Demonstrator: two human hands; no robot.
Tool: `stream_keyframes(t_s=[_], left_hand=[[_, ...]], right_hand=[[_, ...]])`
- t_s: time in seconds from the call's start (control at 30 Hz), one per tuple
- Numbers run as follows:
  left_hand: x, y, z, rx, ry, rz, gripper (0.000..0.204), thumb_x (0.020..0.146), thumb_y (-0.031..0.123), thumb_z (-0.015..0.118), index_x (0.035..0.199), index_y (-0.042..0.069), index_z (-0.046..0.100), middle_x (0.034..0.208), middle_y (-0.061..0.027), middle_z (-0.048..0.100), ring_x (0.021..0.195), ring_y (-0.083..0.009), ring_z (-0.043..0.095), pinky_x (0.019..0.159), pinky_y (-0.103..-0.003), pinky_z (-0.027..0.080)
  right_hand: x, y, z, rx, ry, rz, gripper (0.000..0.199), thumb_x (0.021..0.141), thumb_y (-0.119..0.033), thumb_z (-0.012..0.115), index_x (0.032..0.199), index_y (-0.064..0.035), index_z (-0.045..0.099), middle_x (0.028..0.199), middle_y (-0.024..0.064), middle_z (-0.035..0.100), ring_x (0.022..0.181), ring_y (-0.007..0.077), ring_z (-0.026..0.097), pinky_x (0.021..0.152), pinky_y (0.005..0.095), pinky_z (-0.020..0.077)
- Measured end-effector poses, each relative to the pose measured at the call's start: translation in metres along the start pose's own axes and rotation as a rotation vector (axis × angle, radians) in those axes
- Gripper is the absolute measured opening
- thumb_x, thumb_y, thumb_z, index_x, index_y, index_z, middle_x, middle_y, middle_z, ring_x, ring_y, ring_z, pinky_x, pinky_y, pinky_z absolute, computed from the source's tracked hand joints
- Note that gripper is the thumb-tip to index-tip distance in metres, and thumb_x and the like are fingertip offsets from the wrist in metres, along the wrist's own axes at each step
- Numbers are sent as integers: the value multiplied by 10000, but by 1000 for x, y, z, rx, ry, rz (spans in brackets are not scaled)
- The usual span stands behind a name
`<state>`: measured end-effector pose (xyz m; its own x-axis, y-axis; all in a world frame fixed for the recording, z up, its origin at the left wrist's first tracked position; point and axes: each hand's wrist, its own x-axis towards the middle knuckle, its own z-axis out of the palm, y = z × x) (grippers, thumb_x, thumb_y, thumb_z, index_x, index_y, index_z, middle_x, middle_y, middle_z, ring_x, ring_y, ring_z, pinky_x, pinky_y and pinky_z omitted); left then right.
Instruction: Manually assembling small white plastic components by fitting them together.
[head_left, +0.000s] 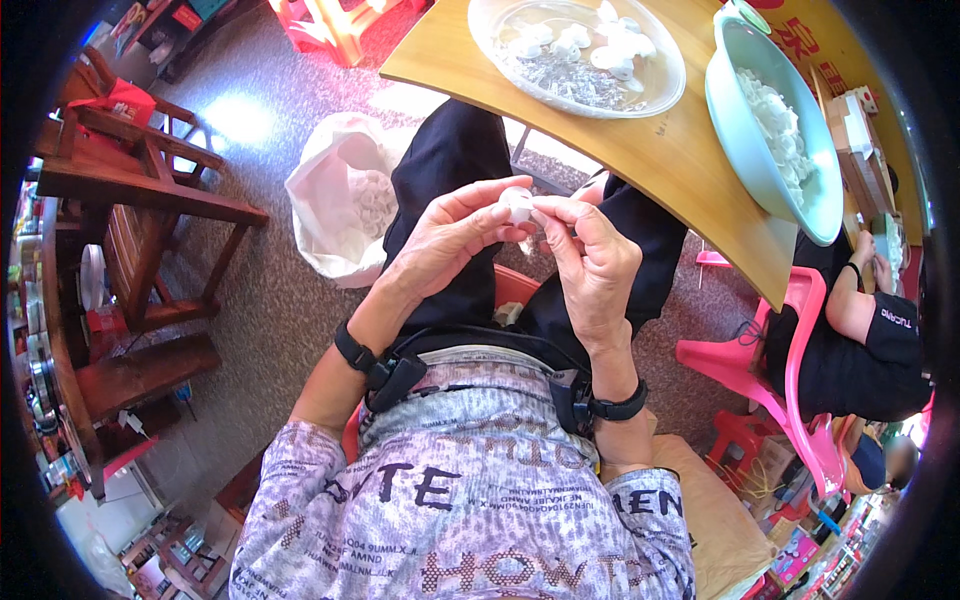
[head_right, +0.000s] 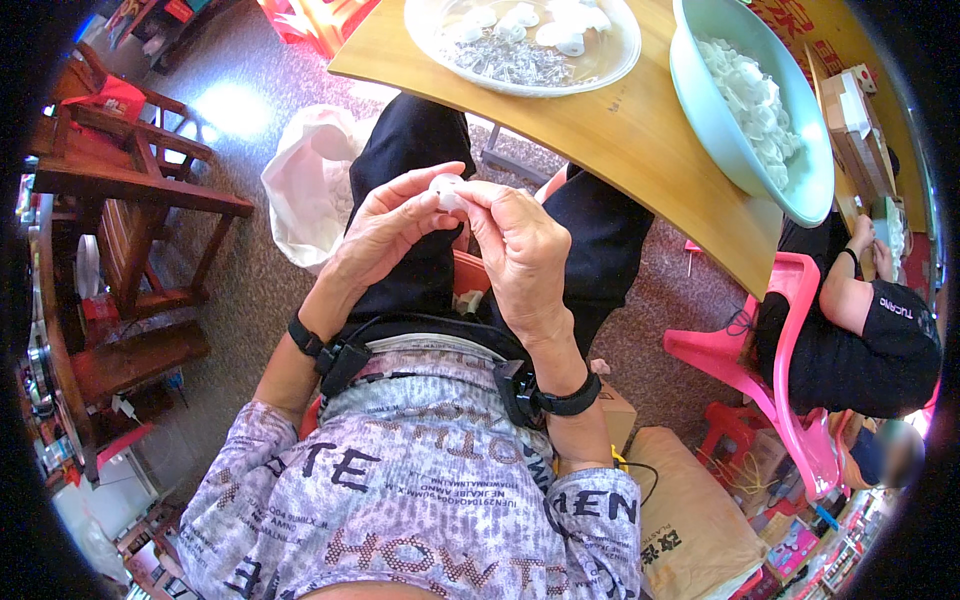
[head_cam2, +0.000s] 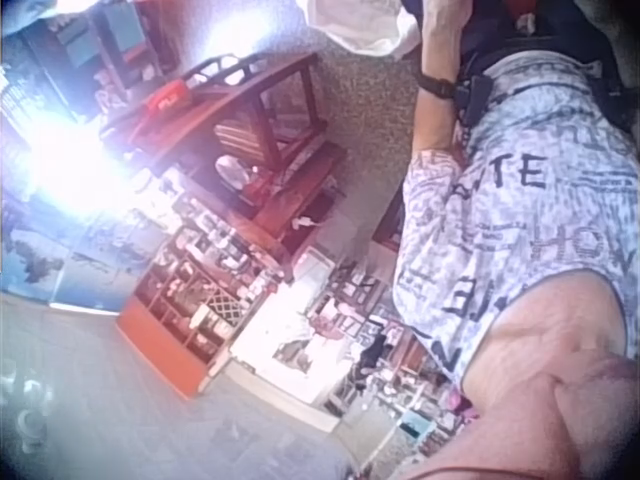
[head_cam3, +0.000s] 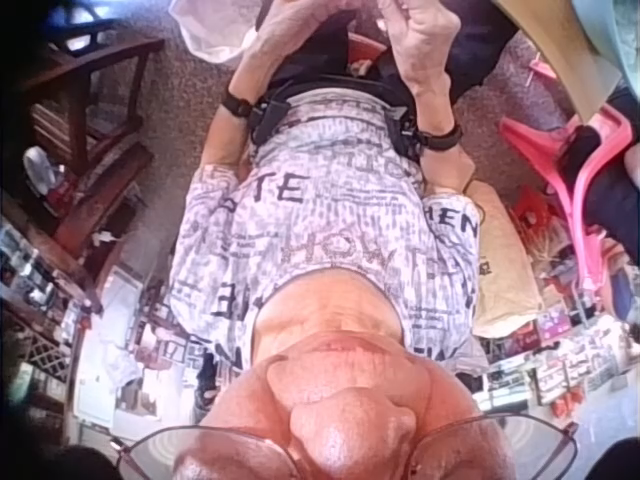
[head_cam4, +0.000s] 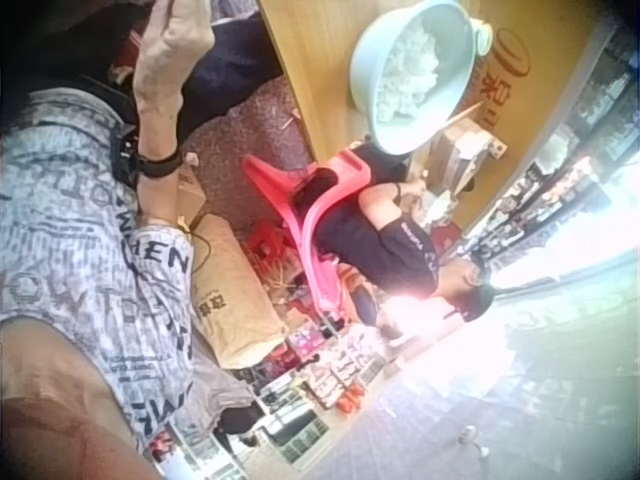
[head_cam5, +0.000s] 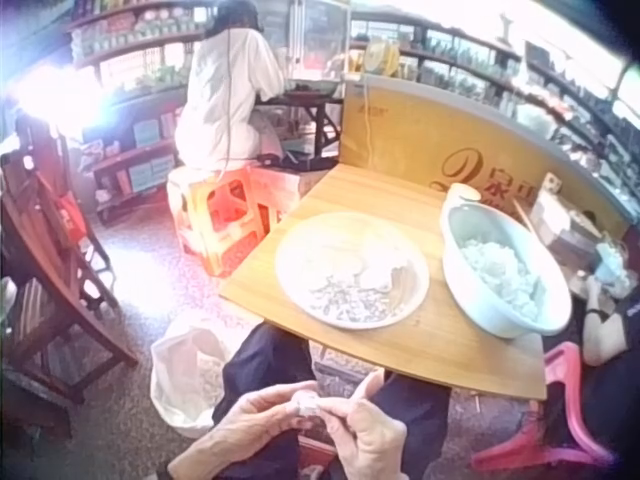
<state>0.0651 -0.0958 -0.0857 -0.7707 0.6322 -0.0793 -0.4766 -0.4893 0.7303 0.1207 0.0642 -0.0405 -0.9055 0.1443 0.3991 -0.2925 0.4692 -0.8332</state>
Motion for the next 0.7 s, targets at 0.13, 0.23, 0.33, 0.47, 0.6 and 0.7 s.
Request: stream_keyframes(t_s=[0.13,0.23,0.33,0.47,0.6,0.7], left_hand=[[0,-6,-4,-93,-51,-32,439,948,154,548,1339,-14,437,1168,-95,597,1016,-134,606,884,-260,514],[2,-12,-6,-104,-16,-47,433,950,156,544,1335,-15,441,1170,-94,594,1012,-132,606,889,-254,514],[3,-13,-8,-119,-19,-60,425,950,155,543,1329,-15,449,1174,-96,591,1014,-134,606,895,-258,514],[1,-13,-11,-123,-13,-44,416,949,153,546,1321,-13,459,1176,-98,590,1016,-136,606,891,-261,517],[2,-14,-10,-92,-15,-28,410,946,153,551,1312,-12,469,1187,-99,588,1033,-142,602,900,-273,514],[1,-11,-9,-63,-6,-21,408,940,154,561,1306,-6,480,1192,-98,588,1045,-148,599,907,-288,510]], right_hand=[[1,-1,0,12,-5,5,142,823,12,655,962,-19,662,876,102,691,732,184,676,665,267,530],[-1,5,1,-1,-14,9,112,860,1,632,969,1,658,858,60,687,676,87,642,602,208,516],[-2,8,1,-6,-21,16,118,857,2,636,973,0,659,854,61,686,667,84,637,594,206,512],[-2,7,4,-22,-30,-4,125,848,7,643,972,-3,662,859,62,689,661,82,634,591,208,511],[-1,5,4,-9,-24,18,146,807,21,662,947,-19,662,881,102,689,762,206,677,682,278,530],[-1,10,4,-67,-16,-62,128,837,10,656,963,-7,664,864,67,692,666,94,636,603,212,510]])
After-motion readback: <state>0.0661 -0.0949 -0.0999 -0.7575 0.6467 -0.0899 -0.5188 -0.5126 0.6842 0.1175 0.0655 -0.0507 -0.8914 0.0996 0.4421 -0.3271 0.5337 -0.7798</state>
